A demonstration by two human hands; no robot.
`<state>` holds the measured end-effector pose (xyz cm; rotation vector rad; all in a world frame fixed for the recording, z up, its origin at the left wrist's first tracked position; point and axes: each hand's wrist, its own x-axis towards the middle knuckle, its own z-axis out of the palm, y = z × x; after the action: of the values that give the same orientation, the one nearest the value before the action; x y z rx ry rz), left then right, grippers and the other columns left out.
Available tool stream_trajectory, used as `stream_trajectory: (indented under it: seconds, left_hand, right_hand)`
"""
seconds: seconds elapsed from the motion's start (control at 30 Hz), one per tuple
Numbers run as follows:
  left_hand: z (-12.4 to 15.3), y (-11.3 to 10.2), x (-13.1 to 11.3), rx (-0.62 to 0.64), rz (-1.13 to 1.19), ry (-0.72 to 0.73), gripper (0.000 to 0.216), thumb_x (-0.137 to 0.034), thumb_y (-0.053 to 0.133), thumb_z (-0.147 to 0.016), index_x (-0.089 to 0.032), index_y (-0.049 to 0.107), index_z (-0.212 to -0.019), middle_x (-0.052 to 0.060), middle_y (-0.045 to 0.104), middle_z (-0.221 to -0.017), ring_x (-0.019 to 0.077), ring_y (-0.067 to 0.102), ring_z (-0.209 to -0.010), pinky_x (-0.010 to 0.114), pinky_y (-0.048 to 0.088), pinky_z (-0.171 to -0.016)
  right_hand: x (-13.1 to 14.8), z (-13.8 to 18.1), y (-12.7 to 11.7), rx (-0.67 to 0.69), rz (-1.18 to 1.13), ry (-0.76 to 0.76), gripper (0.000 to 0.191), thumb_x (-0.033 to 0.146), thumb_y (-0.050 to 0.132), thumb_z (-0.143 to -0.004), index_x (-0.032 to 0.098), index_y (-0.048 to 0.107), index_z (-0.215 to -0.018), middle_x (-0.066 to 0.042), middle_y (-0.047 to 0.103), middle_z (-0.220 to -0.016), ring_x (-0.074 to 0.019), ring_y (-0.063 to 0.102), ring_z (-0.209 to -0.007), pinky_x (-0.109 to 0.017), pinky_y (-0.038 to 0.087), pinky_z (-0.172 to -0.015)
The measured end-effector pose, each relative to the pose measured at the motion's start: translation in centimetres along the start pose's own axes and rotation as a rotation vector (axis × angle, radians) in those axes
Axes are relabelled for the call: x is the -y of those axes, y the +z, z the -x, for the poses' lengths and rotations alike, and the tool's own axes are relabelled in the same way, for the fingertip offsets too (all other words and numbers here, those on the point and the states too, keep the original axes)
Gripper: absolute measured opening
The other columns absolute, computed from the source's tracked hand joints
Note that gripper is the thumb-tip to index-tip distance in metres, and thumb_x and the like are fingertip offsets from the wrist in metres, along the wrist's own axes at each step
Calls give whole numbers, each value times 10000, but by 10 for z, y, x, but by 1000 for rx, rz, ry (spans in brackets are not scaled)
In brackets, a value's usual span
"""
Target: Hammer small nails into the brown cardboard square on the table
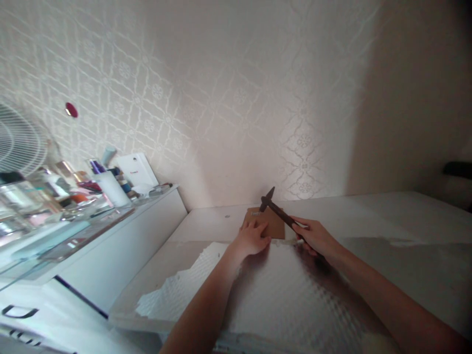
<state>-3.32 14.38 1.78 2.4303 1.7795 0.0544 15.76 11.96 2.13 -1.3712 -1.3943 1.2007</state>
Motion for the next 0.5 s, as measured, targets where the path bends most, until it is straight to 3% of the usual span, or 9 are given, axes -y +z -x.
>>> stream_trajectory:
  seconds: [0.5]
  left_hand:
    - [2,-3,-3,6,-2,-6,607,-575,303,-781,-293,252,-1316,99,210,-1382,308,191,-1249,493,201,-968]
  right_hand:
    - [-3,-2,1,-3,48,-27,442,291,428,-787,230,458,-1224,46,422,-551,-34,333,-280,-162,247,-247]
